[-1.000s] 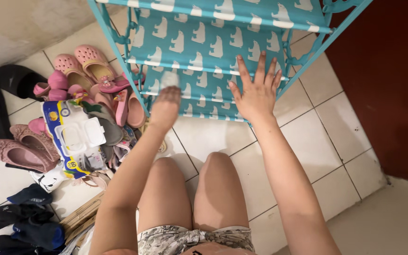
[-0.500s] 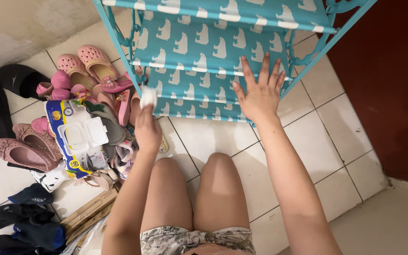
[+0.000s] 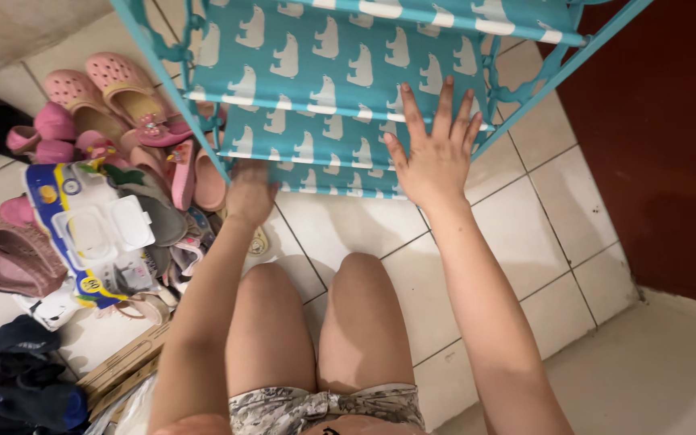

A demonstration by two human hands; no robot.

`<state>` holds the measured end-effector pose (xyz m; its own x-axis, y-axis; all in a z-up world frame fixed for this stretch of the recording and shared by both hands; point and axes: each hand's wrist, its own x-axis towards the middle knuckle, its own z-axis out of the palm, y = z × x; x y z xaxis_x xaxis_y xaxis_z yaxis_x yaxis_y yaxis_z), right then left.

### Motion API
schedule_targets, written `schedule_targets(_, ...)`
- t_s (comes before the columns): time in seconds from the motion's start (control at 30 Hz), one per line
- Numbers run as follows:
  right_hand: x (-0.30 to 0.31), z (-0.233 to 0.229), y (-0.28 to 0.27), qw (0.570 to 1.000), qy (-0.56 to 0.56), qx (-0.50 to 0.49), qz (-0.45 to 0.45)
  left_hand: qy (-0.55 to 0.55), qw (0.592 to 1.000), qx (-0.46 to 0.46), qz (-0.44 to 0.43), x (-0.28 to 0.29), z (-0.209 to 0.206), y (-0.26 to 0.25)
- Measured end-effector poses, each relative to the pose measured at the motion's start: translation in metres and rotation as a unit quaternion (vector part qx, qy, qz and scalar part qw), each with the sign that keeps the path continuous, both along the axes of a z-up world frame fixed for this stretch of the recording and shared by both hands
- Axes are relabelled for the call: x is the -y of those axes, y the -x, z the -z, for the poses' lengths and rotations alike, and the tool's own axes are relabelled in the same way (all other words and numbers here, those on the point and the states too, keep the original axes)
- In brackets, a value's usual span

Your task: The person removes various shoes and socks from a blue plastic shoe rack and places them on the floor. They then use a white wipe to clean the surfaces of the empty rack, including the shelves and handles.

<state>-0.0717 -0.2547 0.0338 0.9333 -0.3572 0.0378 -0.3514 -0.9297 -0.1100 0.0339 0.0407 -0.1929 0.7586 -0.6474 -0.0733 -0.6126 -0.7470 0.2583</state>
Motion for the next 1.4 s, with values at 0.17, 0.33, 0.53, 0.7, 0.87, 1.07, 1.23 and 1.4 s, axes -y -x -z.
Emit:
schedule_targets(0.17,-0.002,0.002,0.000,1.000,0.016,0.018,-0.005,-0.109,0.985,-0.084,-0.105,0.068,0.016,0.028)
schedule_targets(0.33,-0.003,0.001,-0.001,1.000,0.007,0.017,0.001,-0.140,0.966,-0.214,0.025,0.177,-0.020,0.089)
schedule_targets(0.53,-0.002,0.003,-0.002,1.000,0.015,0.017,0.000,0.085,0.937,-0.305,0.149,0.247,-0.048,0.131)
schedule_targets(0.7,-0.002,0.000,-0.003,1.000,0.010,0.018,0.003,0.105,0.948,-0.272,0.128,0.235,0.002,0.122)
schedule_targets(0.87,-0.004,-0.002,-0.003,1.000,0.010,0.023,0.001,-0.072,0.985,-0.149,0.050,0.145,0.054,0.036)
schedule_targets(1.07,-0.004,0.000,-0.004,1.000,0.009,0.010,-0.004,-0.177,0.977,-0.114,-0.029,0.048,0.031,-0.059)
schedule_targets(1.23,-0.008,-0.003,-0.009,1.000,0.015,0.013,-0.006,-0.140,0.985,-0.089,-0.053,0.089,-0.003,-0.103)
schedule_targets(1.4,-0.008,-0.005,-0.009,1.000,0.011,-0.002,-0.006,-0.087,0.989,-0.098,-0.064,0.142,-0.015,-0.122)
